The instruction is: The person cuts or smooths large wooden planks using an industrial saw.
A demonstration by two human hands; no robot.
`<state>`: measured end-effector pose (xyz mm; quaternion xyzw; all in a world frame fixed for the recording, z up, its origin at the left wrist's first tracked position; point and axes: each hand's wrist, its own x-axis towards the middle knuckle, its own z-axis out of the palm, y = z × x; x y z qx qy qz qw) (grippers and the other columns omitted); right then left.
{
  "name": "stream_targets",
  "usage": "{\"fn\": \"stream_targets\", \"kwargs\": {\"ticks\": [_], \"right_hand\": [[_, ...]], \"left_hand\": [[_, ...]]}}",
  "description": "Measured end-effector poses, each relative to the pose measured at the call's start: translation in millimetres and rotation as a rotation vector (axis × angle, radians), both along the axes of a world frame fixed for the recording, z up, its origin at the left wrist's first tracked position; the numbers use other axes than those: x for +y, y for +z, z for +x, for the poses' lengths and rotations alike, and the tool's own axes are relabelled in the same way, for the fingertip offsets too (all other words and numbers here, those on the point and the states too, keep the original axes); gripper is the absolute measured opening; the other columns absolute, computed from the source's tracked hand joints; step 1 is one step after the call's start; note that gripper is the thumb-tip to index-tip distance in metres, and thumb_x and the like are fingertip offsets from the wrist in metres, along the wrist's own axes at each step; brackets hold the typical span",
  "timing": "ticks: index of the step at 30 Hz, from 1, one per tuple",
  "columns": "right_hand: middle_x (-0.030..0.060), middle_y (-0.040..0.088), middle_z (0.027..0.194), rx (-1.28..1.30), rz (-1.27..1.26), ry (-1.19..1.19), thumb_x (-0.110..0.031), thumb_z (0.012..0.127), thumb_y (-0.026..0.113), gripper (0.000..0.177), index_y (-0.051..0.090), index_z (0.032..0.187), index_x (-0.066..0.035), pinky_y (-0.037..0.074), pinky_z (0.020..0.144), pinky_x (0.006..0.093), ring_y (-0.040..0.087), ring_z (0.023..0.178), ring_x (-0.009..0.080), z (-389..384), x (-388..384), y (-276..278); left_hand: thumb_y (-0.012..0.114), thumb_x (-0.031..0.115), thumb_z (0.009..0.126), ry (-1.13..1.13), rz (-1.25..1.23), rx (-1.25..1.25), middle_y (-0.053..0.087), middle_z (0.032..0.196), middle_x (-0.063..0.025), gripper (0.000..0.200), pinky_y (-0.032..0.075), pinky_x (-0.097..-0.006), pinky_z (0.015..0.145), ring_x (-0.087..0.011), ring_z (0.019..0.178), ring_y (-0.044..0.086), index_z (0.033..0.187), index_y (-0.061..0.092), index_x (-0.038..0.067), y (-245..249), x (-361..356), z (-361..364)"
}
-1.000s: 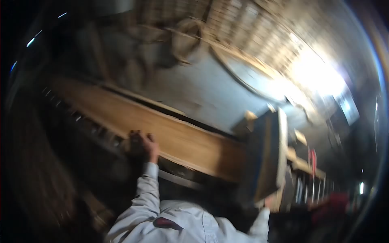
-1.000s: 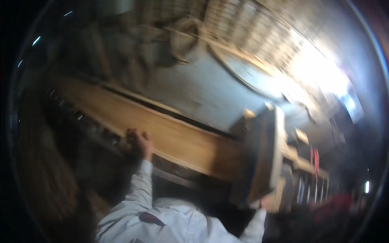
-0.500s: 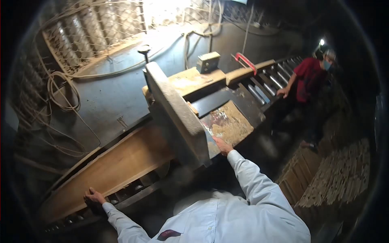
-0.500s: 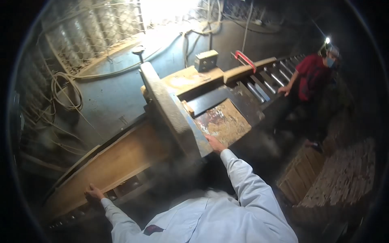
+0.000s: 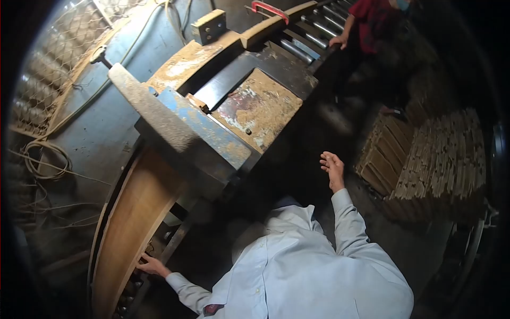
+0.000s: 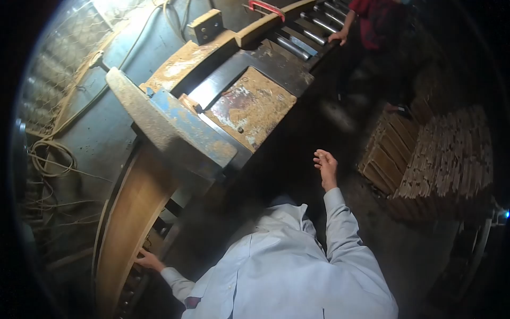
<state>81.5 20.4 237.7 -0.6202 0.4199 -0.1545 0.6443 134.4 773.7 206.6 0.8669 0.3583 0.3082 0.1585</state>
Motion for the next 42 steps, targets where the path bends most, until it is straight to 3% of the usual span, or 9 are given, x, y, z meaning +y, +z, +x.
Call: {"fn": "stream_targets", "kwargs": {"ticks": [8, 14, 20, 24, 27, 28, 34, 39, 42], "right_hand": [[0.0021, 0.066, 0.101, -0.063, -0.155, -0.003, -0.021, 0.097, 0.053, 0.023, 0.063, 0.111, -0.006, 0.049, 0.070, 0.0224, 0.061, 0.085, 0.0088, 40, -60, -6], [0.0139, 0.064, 0.099, -0.282, -0.700, 0.252, -0.010, 0.089, 0.060, 0.015, 0.065, 0.100, -0.001, 0.048, 0.085, 0.0358, 0.060, 0.094, 0.0263, 187, -114, 9], [0.0188, 0.057, 0.115, -0.338, -0.937, 0.402, -0.010, 0.085, 0.064, 0.018, 0.064, 0.100, -0.001, 0.043, 0.095, 0.0399, 0.054, 0.111, 0.0339, 280, -150, 5], [0.0222, 0.048, 0.129, -0.282, -1.030, 0.459, -0.021, 0.084, 0.067, 0.034, 0.060, 0.111, -0.001, 0.034, 0.103, 0.0459, 0.045, 0.120, 0.0383, 315, -167, -19], [0.0244, 0.040, 0.138, -0.245, -1.044, 0.479, -0.030, 0.086, 0.066, 0.048, 0.053, 0.122, 0.000, 0.026, 0.108, 0.0487, 0.036, 0.128, 0.0411, 335, -168, -35], [0.0248, 0.039, 0.138, -0.232, -1.053, 0.475, -0.031, 0.086, 0.065, 0.050, 0.052, 0.123, 0.000, 0.026, 0.109, 0.0483, 0.035, 0.129, 0.0412, 337, -168, -39], [0.0224, 0.034, 0.144, -0.136, -1.083, 0.359, -0.037, 0.091, 0.057, 0.059, 0.042, 0.132, 0.003, 0.024, 0.110, 0.0484, 0.033, 0.132, 0.0390, 361, -163, -53], [0.0209, 0.035, 0.144, -0.055, -1.147, 0.372, -0.037, 0.092, 0.056, 0.058, 0.042, 0.132, 0.003, 0.024, 0.110, 0.0475, 0.032, 0.133, 0.0381, 360, -161, -45], [0.0208, 0.035, 0.144, -0.044, -1.141, 0.381, -0.037, 0.093, 0.055, 0.057, 0.042, 0.133, 0.003, 0.024, 0.110, 0.0471, 0.032, 0.134, 0.0375, 361, -161, -42]], "left_hand": [[0.052, 0.046, 0.095, -0.203, -1.021, 0.017, 0.065, 0.092, -0.0192, 0.057, 0.054, -0.0307, 0.056, -0.0251, 0.069, 0.066, 0.117, 0.050, -0.007, 17, -109, 17], [0.047, 0.057, 0.093, -0.154, -1.219, 0.012, 0.061, 0.108, -0.0300, 0.080, 0.058, -0.0338, 0.062, -0.0316, 0.078, 0.068, 0.124, 0.039, -0.015, 35, -175, 50], [0.056, 0.048, 0.092, -0.024, -1.263, -0.050, 0.059, 0.102, -0.0261, 0.069, 0.060, -0.0429, 0.071, -0.0350, 0.083, 0.068, 0.124, 0.040, -0.011, 30, -193, 88], [0.060, 0.041, 0.091, 0.148, -1.287, -0.224, 0.037, 0.068, -0.0031, 0.046, 0.054, -0.0548, 0.083, -0.0203, 0.049, 0.049, 0.106, 0.047, 0.000, 16, -209, 103], [0.061, 0.043, 0.091, 0.094, -1.266, -0.209, 0.046, 0.059, -0.0015, 0.035, 0.041, -0.0296, 0.041, -0.0169, 0.046, 0.046, 0.090, 0.057, 0.008, 21, -218, 109], [0.060, 0.040, 0.092, 0.138, -1.254, -0.189, 0.031, 0.060, 0.0014, 0.031, 0.056, -0.0417, 0.069, -0.0121, 0.045, 0.037, 0.091, 0.050, 0.011, 19, -221, 112], [0.064, 0.031, 0.091, -0.115, -1.132, -0.320, 0.054, 0.070, -0.0027, 0.023, 0.049, -0.0332, 0.051, -0.0151, 0.051, 0.049, 0.092, 0.058, 0.009, -9, -211, 108], [0.065, 0.022, 0.088, -0.330, 0.014, 0.315, 0.064, 0.084, -0.0067, 0.023, 0.053, -0.0343, 0.062, -0.0214, 0.070, 0.062, 0.103, 0.062, 0.005, -18, -204, 103], [0.059, 0.023, 0.089, -0.341, -0.507, 0.019, 0.066, 0.088, -0.0087, 0.025, 0.052, -0.0347, 0.066, -0.0254, 0.075, 0.063, 0.103, 0.064, 0.004, -34, -185, 107]]}}
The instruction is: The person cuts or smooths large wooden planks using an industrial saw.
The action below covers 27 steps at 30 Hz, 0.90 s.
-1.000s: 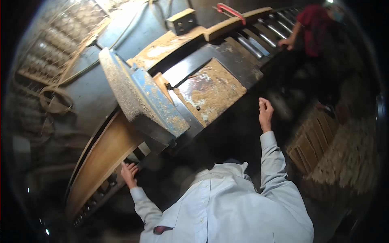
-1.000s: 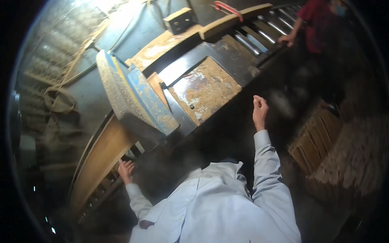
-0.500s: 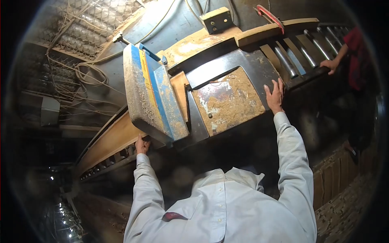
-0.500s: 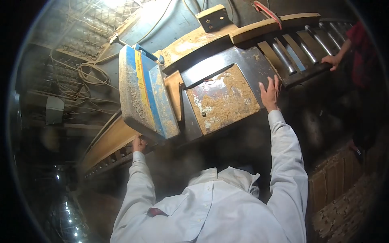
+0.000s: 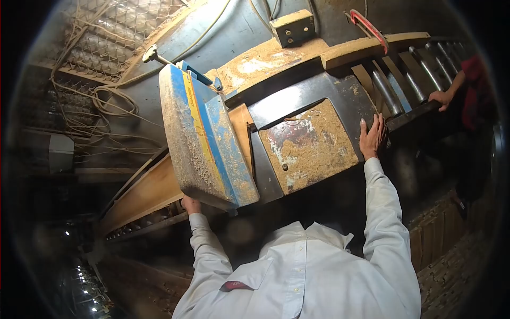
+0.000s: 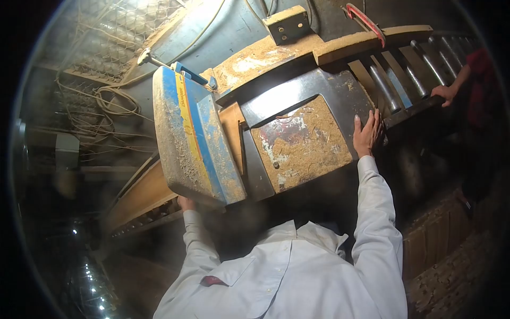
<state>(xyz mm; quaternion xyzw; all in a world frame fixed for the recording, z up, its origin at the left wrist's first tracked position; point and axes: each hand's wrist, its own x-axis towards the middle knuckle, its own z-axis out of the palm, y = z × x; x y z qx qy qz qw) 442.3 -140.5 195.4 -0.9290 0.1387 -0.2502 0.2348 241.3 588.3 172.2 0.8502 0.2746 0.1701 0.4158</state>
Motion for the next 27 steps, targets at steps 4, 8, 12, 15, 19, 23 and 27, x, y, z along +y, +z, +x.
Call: {"fn": "stream_targets", "kwargs": {"ticks": [4, 8, 12, 15, 19, 23, 27], "right_hand": [[0.0210, 0.035, 0.144, -0.032, 0.067, 0.023, -0.036, 0.093, 0.055, 0.057, 0.042, 0.133, 0.003, 0.024, 0.110, 0.0469, 0.032, 0.134, 0.0372, 1, -3, -3], [0.0216, 0.037, 0.143, -0.067, 0.131, 0.030, -0.037, 0.093, 0.056, 0.058, 0.043, 0.133, 0.003, 0.028, 0.109, 0.0437, 0.034, 0.133, 0.0380, 2, -6, -4], [0.0208, 0.035, 0.145, -0.040, 0.141, 0.011, -0.041, 0.094, 0.055, 0.060, 0.042, 0.133, 0.002, 0.028, 0.110, 0.0440, 0.033, 0.134, 0.0371, 4, -6, -5], [0.0179, 0.035, 0.146, 0.008, 0.109, -0.019, -0.042, 0.092, 0.056, 0.060, 0.043, 0.133, 0.000, 0.025, 0.110, 0.0470, 0.032, 0.134, 0.0361, 4, -5, 0], [0.0162, 0.036, 0.146, -0.015, 0.120, -0.004, -0.044, 0.091, 0.056, 0.061, 0.044, 0.133, -0.002, 0.025, 0.110, 0.0478, 0.033, 0.134, 0.0351, 4, -7, -2], [0.0161, 0.038, 0.145, -0.016, 0.130, 0.006, -0.046, 0.091, 0.057, 0.061, 0.046, 0.132, -0.002, 0.025, 0.110, 0.0481, 0.034, 0.134, 0.0346, 4, -7, 1], [0.0157, 0.037, 0.146, 0.018, 0.072, -0.011, -0.051, 0.090, 0.056, 0.065, 0.045, 0.133, -0.004, 0.024, 0.110, 0.0488, 0.033, 0.135, 0.0345, 5, -6, -1]], "left_hand": [[0.053, 0.025, 0.090, 0.215, -0.987, -0.453, 0.068, 0.091, -0.0108, 0.028, 0.051, -0.0351, 0.070, -0.0294, 0.079, 0.064, 0.103, 0.066, 0.003, -10, 28, -3], [0.053, 0.025, 0.090, 0.322, -0.887, -0.318, 0.068, 0.091, -0.0108, 0.029, 0.051, -0.0348, 0.069, -0.0289, 0.078, 0.064, 0.103, 0.065, 0.003, 17, 18, 7], [0.053, 0.026, 0.090, 0.377, -0.831, -0.241, 0.067, 0.092, -0.0108, 0.030, 0.051, -0.0345, 0.068, -0.0284, 0.078, 0.064, 0.104, 0.065, 0.003, 32, 8, 22], [0.053, 0.027, 0.091, 0.400, -0.794, -0.200, 0.067, 0.092, -0.0108, 0.030, 0.051, -0.0343, 0.068, -0.0281, 0.078, 0.065, 0.104, 0.065, 0.003, 38, 1, 30], [0.053, 0.028, 0.091, 0.432, -0.767, -0.181, 0.067, 0.092, -0.0109, 0.031, 0.051, -0.0340, 0.067, -0.0277, 0.078, 0.065, 0.105, 0.064, 0.002, 38, -11, 25], [0.054, 0.029, 0.091, 0.442, -0.756, -0.164, 0.067, 0.092, -0.0109, 0.032, 0.051, -0.0338, 0.066, -0.0272, 0.077, 0.065, 0.106, 0.064, 0.002, 37, -18, 13], [0.054, 0.029, 0.091, 0.446, -0.741, -0.141, 0.067, 0.092, -0.0109, 0.032, 0.051, -0.0335, 0.065, -0.0268, 0.077, 0.065, 0.106, 0.064, 0.002, 37, -20, 0]]}}
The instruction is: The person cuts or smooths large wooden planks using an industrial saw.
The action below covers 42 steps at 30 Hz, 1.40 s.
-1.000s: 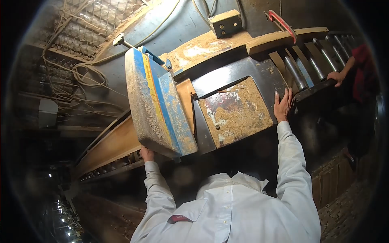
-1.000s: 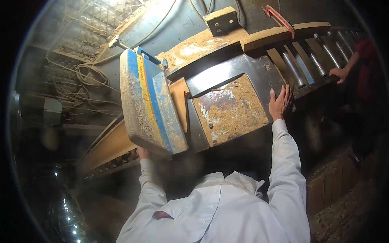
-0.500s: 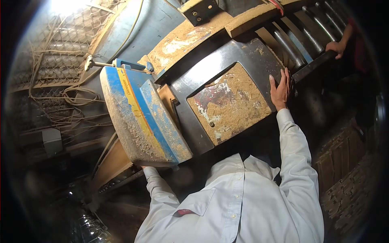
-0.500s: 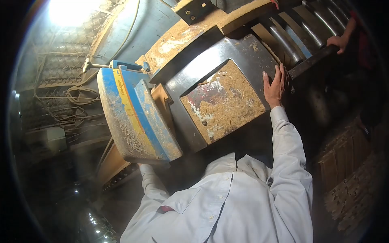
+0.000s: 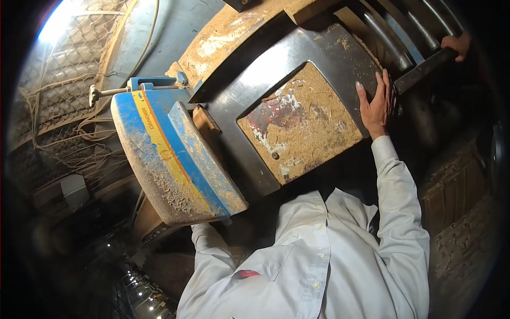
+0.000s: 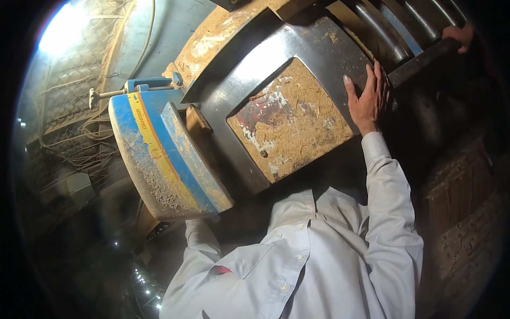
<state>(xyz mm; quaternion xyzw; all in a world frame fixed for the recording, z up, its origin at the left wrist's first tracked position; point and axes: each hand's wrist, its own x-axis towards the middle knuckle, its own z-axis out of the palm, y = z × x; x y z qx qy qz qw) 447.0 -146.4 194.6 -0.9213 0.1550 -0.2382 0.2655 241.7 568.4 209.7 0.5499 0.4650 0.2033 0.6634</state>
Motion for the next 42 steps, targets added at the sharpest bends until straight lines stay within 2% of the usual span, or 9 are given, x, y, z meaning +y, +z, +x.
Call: {"fn": "stream_targets", "kwargs": {"ticks": [4, 11, 21, 37, 42], "right_hand": [[0.0155, 0.035, 0.147, 0.065, -0.091, -0.036, -0.057, 0.088, 0.055, 0.070, 0.044, 0.134, -0.005, 0.021, 0.111, 0.0497, 0.031, 0.136, 0.0340, 3, 3, 5], [0.0151, 0.035, 0.147, 0.081, -0.103, -0.045, -0.060, 0.087, 0.052, 0.074, 0.043, 0.135, -0.004, 0.019, 0.113, 0.0492, 0.031, 0.136, 0.0330, 6, 4, 3], [0.0160, 0.037, 0.146, 0.088, -0.119, -0.038, -0.060, 0.088, 0.053, 0.074, 0.043, 0.135, -0.004, 0.020, 0.112, 0.0479, 0.032, 0.135, 0.0337, 6, 8, 3], [0.0173, 0.039, 0.144, 0.048, -0.198, -0.025, -0.054, 0.090, 0.053, 0.069, 0.041, 0.136, -0.003, 0.023, 0.111, 0.0463, 0.033, 0.135, 0.0331, 6, 17, 7], [0.0177, 0.039, 0.144, 0.060, -0.219, -0.027, -0.053, 0.091, 0.051, 0.068, 0.041, 0.136, -0.003, 0.024, 0.110, 0.0459, 0.034, 0.134, 0.0336, 5, 17, 8]], "left_hand": [[0.054, 0.030, 0.092, -0.012, 0.005, 0.014, 0.066, 0.093, -0.0109, 0.033, 0.051, -0.0332, 0.064, -0.0263, 0.077, 0.065, 0.107, 0.063, 0.002, 1, 0, -8], [0.054, 0.032, 0.092, -0.016, 0.003, 0.045, 0.066, 0.093, -0.0110, 0.035, 0.051, -0.0328, 0.062, -0.0255, 0.077, 0.065, 0.108, 0.062, 0.002, 6, 12, -31], [0.054, 0.034, 0.092, -0.016, -0.015, 0.057, 0.066, 0.093, -0.0110, 0.037, 0.051, -0.0321, 0.060, -0.0244, 0.076, 0.065, 0.109, 0.062, 0.002, -9, 30, -56], [0.055, 0.037, 0.093, 0.057, -0.045, -0.077, 0.065, 0.094, -0.0111, 0.040, 0.051, -0.0310, 0.056, -0.0226, 0.075, 0.065, 0.112, 0.060, 0.002, -38, 29, -31], [0.055, 0.038, 0.094, 0.026, 0.029, -0.086, 0.064, 0.094, -0.0111, 0.041, 0.051, -0.0307, 0.055, -0.0220, 0.075, 0.065, 0.112, 0.060, 0.001, -45, 41, -35]]}}
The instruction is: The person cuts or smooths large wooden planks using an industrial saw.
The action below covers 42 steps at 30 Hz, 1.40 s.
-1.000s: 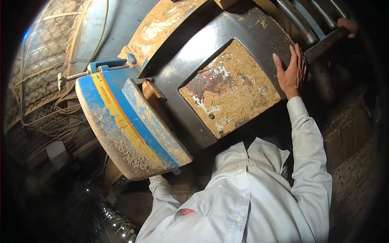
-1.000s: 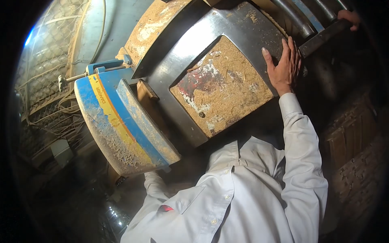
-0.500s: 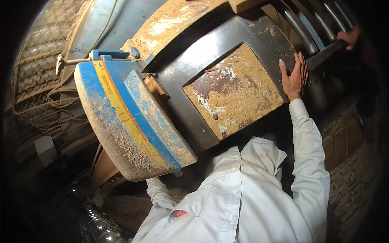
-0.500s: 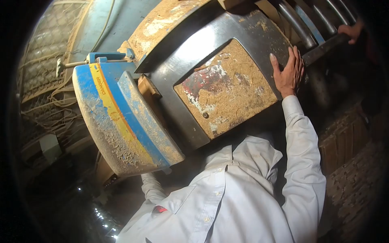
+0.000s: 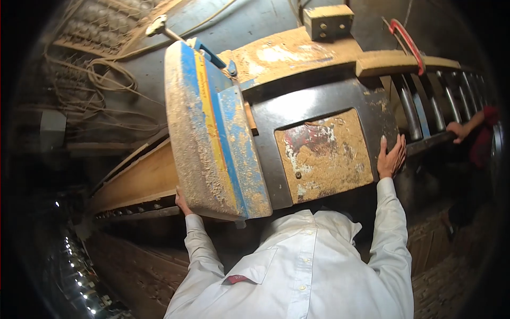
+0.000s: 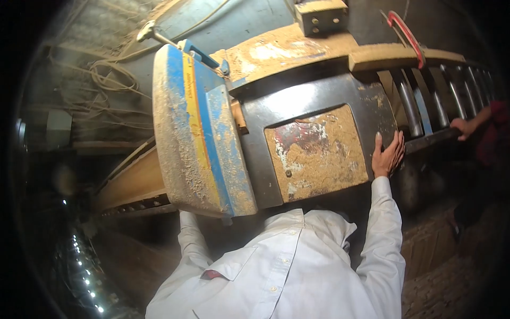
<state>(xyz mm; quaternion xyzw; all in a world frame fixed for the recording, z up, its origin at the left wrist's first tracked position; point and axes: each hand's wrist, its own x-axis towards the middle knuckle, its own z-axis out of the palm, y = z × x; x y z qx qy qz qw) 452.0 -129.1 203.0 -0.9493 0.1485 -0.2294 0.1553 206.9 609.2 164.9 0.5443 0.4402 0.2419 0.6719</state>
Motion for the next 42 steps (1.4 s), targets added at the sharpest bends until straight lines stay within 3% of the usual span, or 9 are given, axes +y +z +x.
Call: {"fn": "stream_targets", "kwargs": {"ticks": [2, 3, 5, 8, 13, 28, 35, 40, 42], "right_hand": [[0.0178, 0.039, 0.144, 0.003, -0.010, -0.001, -0.052, 0.092, 0.050, 0.067, 0.041, 0.135, -0.003, 0.025, 0.110, 0.0458, 0.035, 0.134, 0.0338, 0, 1, 5], [0.0177, 0.039, 0.144, 0.010, -0.008, -0.002, -0.052, 0.092, 0.050, 0.066, 0.042, 0.135, -0.003, 0.026, 0.110, 0.0458, 0.035, 0.134, 0.0338, -2, 1, 5], [0.0177, 0.039, 0.144, 0.028, -0.005, 0.003, -0.052, 0.092, 0.050, 0.066, 0.041, 0.136, -0.003, 0.026, 0.109, 0.0458, 0.034, 0.134, 0.0339, 0, 4, 5], [0.0173, 0.038, 0.145, 0.089, -0.003, -0.043, -0.053, 0.093, 0.047, 0.067, 0.040, 0.137, -0.003, 0.026, 0.110, 0.0454, 0.033, 0.135, 0.0333, -1, 6, 3], [0.0163, 0.038, 0.145, 0.076, -0.049, -0.016, -0.054, 0.094, 0.042, 0.067, 0.041, 0.137, -0.003, 0.025, 0.111, 0.0443, 0.033, 0.136, 0.0319, -2, -2, -9], [0.0194, 0.040, 0.143, 0.066, -0.031, -0.026, -0.053, 0.096, 0.041, 0.065, 0.043, 0.134, 0.000, 0.028, 0.110, 0.0443, 0.036, 0.133, 0.0343, -3, -1, -7], [0.0195, 0.040, 0.143, 0.061, 0.031, -0.040, -0.054, 0.094, 0.045, 0.066, 0.044, 0.134, -0.001, 0.029, 0.108, 0.0459, 0.036, 0.133, 0.0351, -4, 0, -6], [0.0194, 0.039, 0.144, 0.006, 0.017, -0.010, -0.054, 0.093, 0.045, 0.066, 0.044, 0.134, -0.002, 0.025, 0.110, 0.0467, 0.036, 0.133, 0.0351, -7, 0, -2], [0.0194, 0.039, 0.144, -0.007, 0.020, -0.006, -0.055, 0.093, 0.045, 0.066, 0.045, 0.133, -0.002, 0.025, 0.111, 0.0467, 0.035, 0.133, 0.0350, -8, -1, 1]], "left_hand": [[0.055, 0.039, 0.094, -0.009, 0.055, 0.068, 0.064, 0.095, -0.0112, 0.042, 0.051, -0.0305, 0.054, -0.0218, 0.074, 0.065, 0.113, 0.059, 0.001, 9, 1, 5], [0.054, 0.046, 0.093, 0.094, 0.089, 0.124, 0.064, 0.095, -0.0124, 0.052, 0.051, -0.0310, 0.049, -0.0244, 0.070, 0.065, 0.120, 0.054, 0.001, 75, -63, 41], [0.054, 0.046, 0.093, 0.115, 0.034, 0.113, 0.063, 0.093, -0.0139, 0.054, 0.053, -0.0335, 0.048, -0.0267, 0.064, 0.065, 0.124, 0.050, 0.002, 69, -55, 39], [0.056, 0.043, 0.093, 0.124, 0.016, 0.101, 0.063, 0.083, -0.0131, 0.052, 0.051, -0.0299, 0.042, -0.0247, 0.051, 0.063, 0.122, 0.050, 0.000, 68, -52, 38], [0.056, 0.039, 0.094, 0.117, 0.006, 0.124, 0.060, 0.071, -0.0137, 0.050, 0.049, -0.0285, 0.038, -0.0227, 0.047, 0.062, 0.116, 0.052, -0.006, 65, -47, 36], [0.053, 0.037, 0.095, 0.158, 0.038, 0.114, 0.063, 0.076, -0.0191, 0.053, 0.052, -0.0307, 0.037, -0.0241, 0.045, 0.061, 0.121, 0.051, -0.009, 74, -52, 41], [0.052, 0.036, 0.095, 0.135, 0.045, 0.089, 0.064, 0.081, -0.0184, 0.051, 0.053, -0.0319, 0.037, -0.0240, 0.043, 0.059, 0.116, 0.053, -0.010, 57, -45, 38], [0.052, 0.036, 0.096, 0.154, 0.070, 0.134, 0.063, 0.084, -0.0160, 0.048, 0.053, -0.0313, 0.039, -0.0222, 0.048, 0.059, 0.119, 0.053, -0.006, 64, -50, 39], [0.054, 0.042, 0.094, 0.140, 0.021, 0.135, 0.061, 0.087, -0.0140, 0.052, 0.055, -0.0349, 0.047, -0.0212, 0.059, 0.059, 0.120, 0.051, -0.003, 70, -52, 39]]}}
